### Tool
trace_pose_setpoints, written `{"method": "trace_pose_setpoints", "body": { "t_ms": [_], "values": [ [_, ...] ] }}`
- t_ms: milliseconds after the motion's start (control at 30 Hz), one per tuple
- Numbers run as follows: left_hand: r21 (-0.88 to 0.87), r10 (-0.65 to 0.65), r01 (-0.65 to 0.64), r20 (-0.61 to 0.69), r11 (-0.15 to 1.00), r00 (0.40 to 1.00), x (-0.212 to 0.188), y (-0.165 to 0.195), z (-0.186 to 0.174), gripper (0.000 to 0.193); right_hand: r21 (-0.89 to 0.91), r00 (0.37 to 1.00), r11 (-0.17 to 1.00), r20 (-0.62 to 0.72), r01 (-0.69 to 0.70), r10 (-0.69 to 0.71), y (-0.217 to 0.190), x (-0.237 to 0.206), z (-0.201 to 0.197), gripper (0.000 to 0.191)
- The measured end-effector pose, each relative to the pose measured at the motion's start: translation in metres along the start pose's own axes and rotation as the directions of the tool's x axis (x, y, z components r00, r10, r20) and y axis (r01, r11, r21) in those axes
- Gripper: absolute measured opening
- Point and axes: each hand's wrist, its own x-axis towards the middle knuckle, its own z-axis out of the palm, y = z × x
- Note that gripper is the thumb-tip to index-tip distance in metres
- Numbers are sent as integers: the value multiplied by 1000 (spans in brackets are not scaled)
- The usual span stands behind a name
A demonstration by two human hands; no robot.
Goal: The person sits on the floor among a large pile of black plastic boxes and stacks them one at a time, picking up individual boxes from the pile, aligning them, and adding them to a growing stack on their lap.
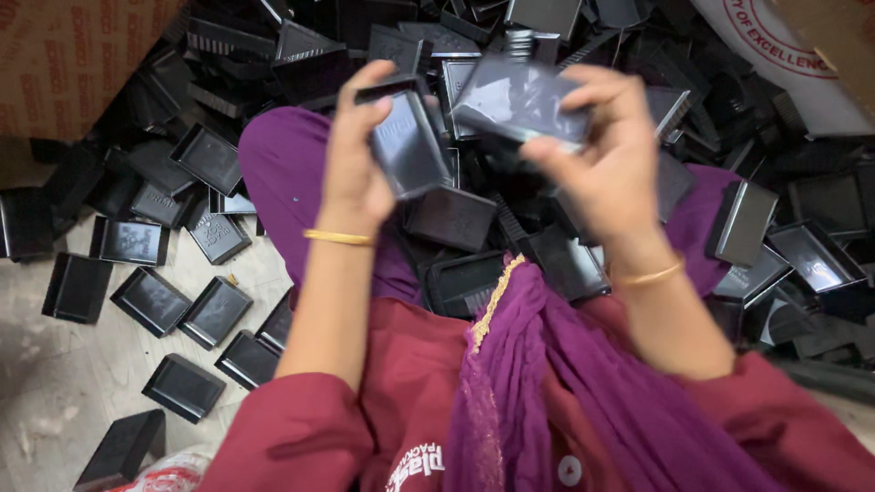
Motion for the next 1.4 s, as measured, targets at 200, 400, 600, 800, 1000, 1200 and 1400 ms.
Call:
{"method": "trace_pose_setpoints", "body": {
  "t_ms": [200, 400, 600, 800, 1000, 1200, 1400],
  "values": [
    [54, 91, -93, 29, 994, 995, 5, -36, 29, 60, -257, 968, 946, 100, -200, 232, 4, -17, 38, 59],
    [225, 181, -195, 83, 955, 980, 2, -50, 38, 63, 127, 942, 934, 47, -335, 331, -2, -13, 47, 78],
    [402, 300, -355, 195, 844, 934, -4, -45, 50, 56, 7, 952, 962, 151, -272, 268, 2, -15, 47, 70],
    [854, 440, -428, 276, 297, 855, 7, -14, 36, 42, 407, 802, 694, 360, -594, 476, 15, -16, 31, 45],
    [875, 589, -409, 192, 260, 785, 2, -17, 43, 39, 35, 970, 970, 17, -242, 242, 6, -31, 46, 30],
    [744, 302, -511, 415, 430, 858, -14, -12, 44, 27, 531, 895, 847, -377, 0, 237, 3, 5, -63, 14],
    [944, -116, -309, 296, -113, 948, -41, -17, 12, 18, 541, 950, 841, -267, 9, 162, -4, 1, -98, 22]
  ]
}}
